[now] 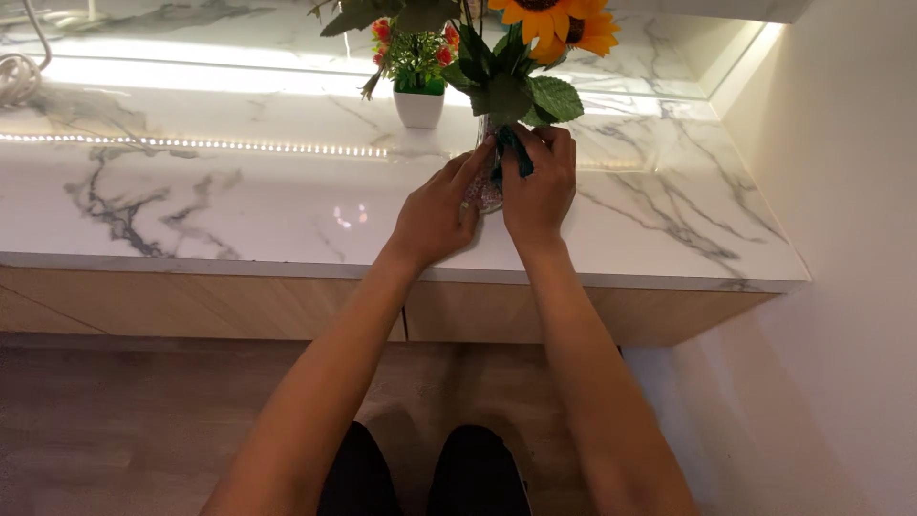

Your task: Cleaning and wiping decorative plants and vases.

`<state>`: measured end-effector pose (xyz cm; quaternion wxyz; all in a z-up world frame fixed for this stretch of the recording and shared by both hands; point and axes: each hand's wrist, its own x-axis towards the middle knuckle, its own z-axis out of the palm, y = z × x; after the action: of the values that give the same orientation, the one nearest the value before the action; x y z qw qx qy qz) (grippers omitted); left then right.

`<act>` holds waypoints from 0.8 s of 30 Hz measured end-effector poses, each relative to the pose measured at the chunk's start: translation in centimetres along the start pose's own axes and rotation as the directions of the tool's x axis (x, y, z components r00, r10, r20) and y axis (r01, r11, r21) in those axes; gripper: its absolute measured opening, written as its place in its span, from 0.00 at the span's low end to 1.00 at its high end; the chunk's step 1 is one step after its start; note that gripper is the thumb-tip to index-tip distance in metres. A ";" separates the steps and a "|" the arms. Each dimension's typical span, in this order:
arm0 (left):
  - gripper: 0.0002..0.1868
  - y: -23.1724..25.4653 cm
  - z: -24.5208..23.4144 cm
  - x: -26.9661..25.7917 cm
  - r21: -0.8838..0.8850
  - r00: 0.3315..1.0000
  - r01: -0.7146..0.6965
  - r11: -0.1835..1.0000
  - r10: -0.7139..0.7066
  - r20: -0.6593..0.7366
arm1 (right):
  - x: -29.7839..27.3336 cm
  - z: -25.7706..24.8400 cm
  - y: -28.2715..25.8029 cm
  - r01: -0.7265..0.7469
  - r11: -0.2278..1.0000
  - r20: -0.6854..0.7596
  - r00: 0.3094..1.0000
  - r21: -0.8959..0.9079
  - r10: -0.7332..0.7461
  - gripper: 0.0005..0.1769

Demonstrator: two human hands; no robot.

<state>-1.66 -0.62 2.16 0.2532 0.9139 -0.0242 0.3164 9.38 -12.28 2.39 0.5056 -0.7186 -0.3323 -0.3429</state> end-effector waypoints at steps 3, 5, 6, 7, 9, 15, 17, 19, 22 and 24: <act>0.47 0.0 -0.1 0.0 0.010 1.000 0.026 1.000 -0.027 0.017 | -0.7 -0.3 0.7 0.016 1.000 0.082 0.997 0.005 -0.016 0.15; 0.47 0.2 -0.1 0.1 0.008 0.999 0.036 0.999 -0.036 0.027 | -1.1 -0.5 1.2 0.028 1.000 0.100 0.995 -0.014 -0.027 0.15; 0.47 0.2 -0.2 0.1 0.011 0.998 0.048 0.999 -0.048 0.035 | -1.2 -0.5 1.5 0.042 0.999 0.120 0.992 -0.027 -0.038 0.15; 0.47 0.3 -0.3 0.2 0.010 0.998 0.047 0.999 -0.047 0.036 | -0.8 -0.7 1.3 0.041 0.999 0.119 0.992 -0.028 -0.037 0.15; 0.47 0.4 -0.4 0.1 0.012 0.999 0.031 0.999 -0.031 0.043 | -0.1 -1.1 0.9 0.040 0.999 0.077 0.996 -0.018 -0.038 0.14; 0.47 -0.1 -0.1 0.1 0.013 0.999 0.023 1.000 -0.023 0.026 | -0.1 -0.6 0.9 0.030 0.999 0.080 0.996 -0.012 -0.029 0.13; 0.47 0.3 -0.4 0.2 -0.001 0.999 0.032 0.999 -0.032 0.029 | -1.1 -0.3 1.9 0.064 0.997 0.103 0.993 -0.050 -0.058 0.12; 0.47 0.3 -0.4 0.0 -0.019 0.998 0.045 0.999 -0.044 0.036 | -1.6 -0.5 2.2 0.094 0.992 0.131 0.988 -0.087 -0.082 0.12; 0.48 0.0 0.0 0.2 0.011 0.999 0.018 1.000 -0.018 0.034 | -0.5 -1.1 1.8 0.121 0.990 0.143 0.984 -0.071 -0.110 0.13; 0.48 -0.2 0.2 0.1 0.004 1.000 0.010 1.000 -0.010 0.020 | 0.5 -1.3 1.4 0.107 0.992 0.088 0.991 -0.069 -0.101 0.12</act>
<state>-1.41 -0.50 2.02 0.2527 0.9177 -0.0217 0.3058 10.66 -13.82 2.44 0.4458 -0.7321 -0.3776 -0.3502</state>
